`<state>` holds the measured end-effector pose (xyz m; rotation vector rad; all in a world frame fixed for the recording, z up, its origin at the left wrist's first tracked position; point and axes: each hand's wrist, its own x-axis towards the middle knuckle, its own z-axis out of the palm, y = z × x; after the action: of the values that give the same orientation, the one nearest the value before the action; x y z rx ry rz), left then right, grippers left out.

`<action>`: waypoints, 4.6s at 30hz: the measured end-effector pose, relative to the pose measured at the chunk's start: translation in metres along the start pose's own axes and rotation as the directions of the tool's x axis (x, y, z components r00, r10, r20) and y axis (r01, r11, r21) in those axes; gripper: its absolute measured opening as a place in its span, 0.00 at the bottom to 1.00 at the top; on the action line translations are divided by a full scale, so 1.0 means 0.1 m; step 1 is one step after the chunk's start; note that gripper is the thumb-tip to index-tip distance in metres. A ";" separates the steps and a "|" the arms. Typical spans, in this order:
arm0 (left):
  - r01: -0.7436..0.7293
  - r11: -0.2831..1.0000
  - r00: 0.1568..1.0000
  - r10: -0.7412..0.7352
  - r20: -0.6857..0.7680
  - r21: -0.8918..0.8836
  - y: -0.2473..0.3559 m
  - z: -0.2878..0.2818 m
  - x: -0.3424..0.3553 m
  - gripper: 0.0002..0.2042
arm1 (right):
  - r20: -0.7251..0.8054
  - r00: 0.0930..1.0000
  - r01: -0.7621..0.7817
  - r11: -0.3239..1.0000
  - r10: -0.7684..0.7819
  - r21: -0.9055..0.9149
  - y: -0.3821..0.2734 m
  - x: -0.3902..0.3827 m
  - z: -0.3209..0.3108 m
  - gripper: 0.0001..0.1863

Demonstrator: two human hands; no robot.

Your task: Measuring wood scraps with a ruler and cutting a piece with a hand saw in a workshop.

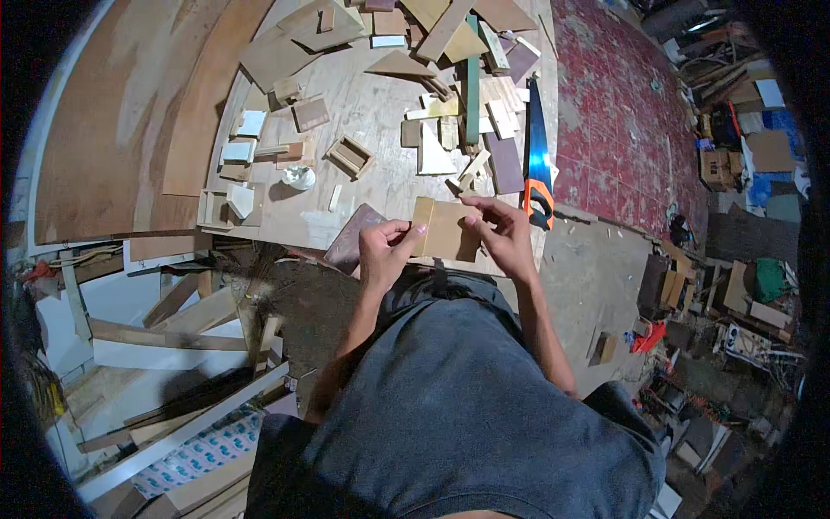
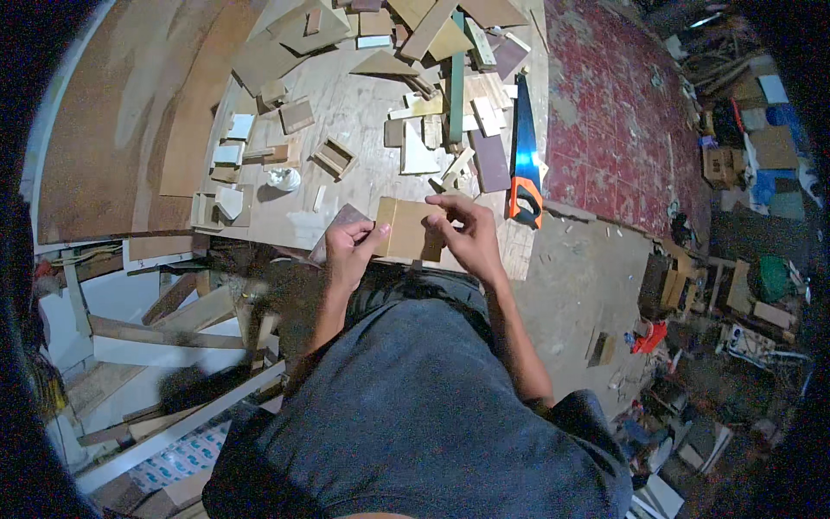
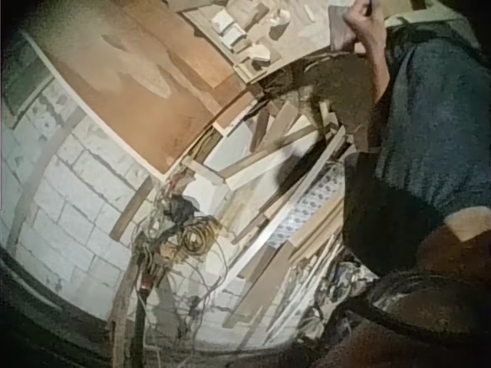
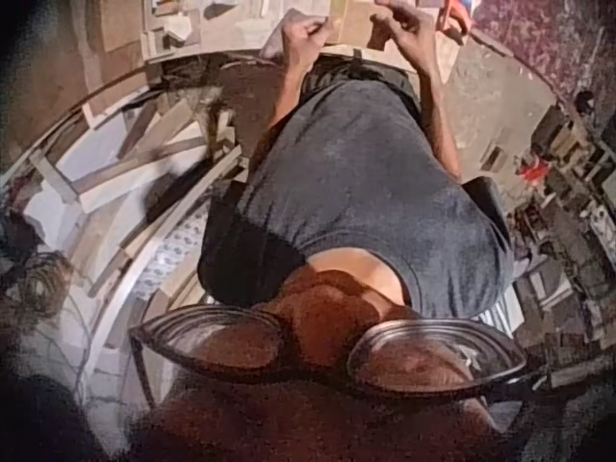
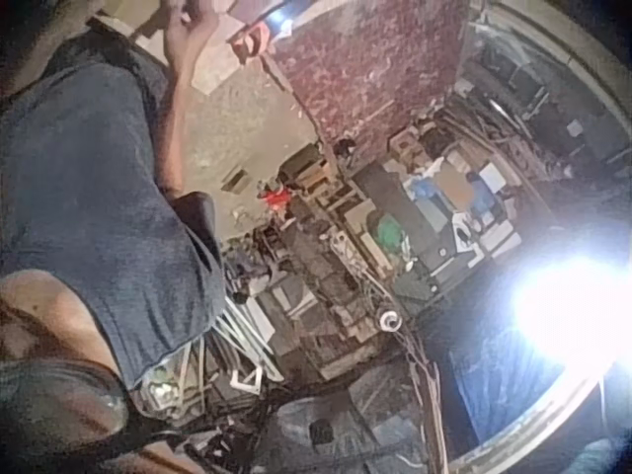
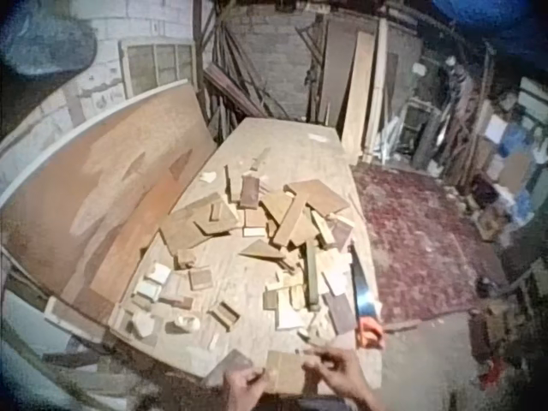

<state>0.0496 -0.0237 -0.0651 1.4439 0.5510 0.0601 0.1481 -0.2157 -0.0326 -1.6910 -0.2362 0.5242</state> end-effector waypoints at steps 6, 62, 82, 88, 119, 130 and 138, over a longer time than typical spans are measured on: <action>-0.139 0.988 0.988 0.143 -0.062 0.060 0.24 0.07 0.14 0.14 | -0.029 0.997 0.067 0.998 -0.067 -0.019 -0.02 -0.04 -0.14 0.14; -0.319 0.900 0.947 0.295 0.125 0.296 0.77 0.37 0.21 0.07 | 0.025 0.998 0.054 0.989 -0.058 0.137 -0.12 -0.13 -0.52 0.14; -0.386 0.892 0.922 0.370 0.110 0.233 0.62 0.49 0.25 0.08 | -0.024 0.997 0.076 0.987 -0.073 0.143 -0.16 -0.15 -0.54 0.14; -0.380 0.916 0.924 0.381 0.021 0.126 0.59 0.52 0.23 0.08 | -0.015 0.998 0.062 0.984 -0.060 0.165 -0.17 -0.14 -0.55 0.14; -0.406 0.882 0.913 0.383 0.138 0.240 0.61 0.46 0.24 0.09 | -0.019 0.998 0.061 0.984 -0.058 0.165 -0.06 -0.15 -0.58 0.14; -0.335 0.924 0.938 0.308 0.158 0.185 0.64 0.43 0.20 0.09 | 0.001 0.999 0.036 0.988 -0.037 0.152 -0.08 -0.17 -0.59 0.14; -0.342 0.925 0.932 0.311 0.187 0.165 0.64 0.42 0.19 0.09 | 0.009 0.999 0.047 0.985 -0.049 0.164 -0.07 -0.18 -0.59 0.14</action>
<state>0.1005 -0.0456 -0.0091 1.7064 0.1834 0.1598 0.1606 -0.2737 -0.0157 -1.5194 -0.2366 0.5054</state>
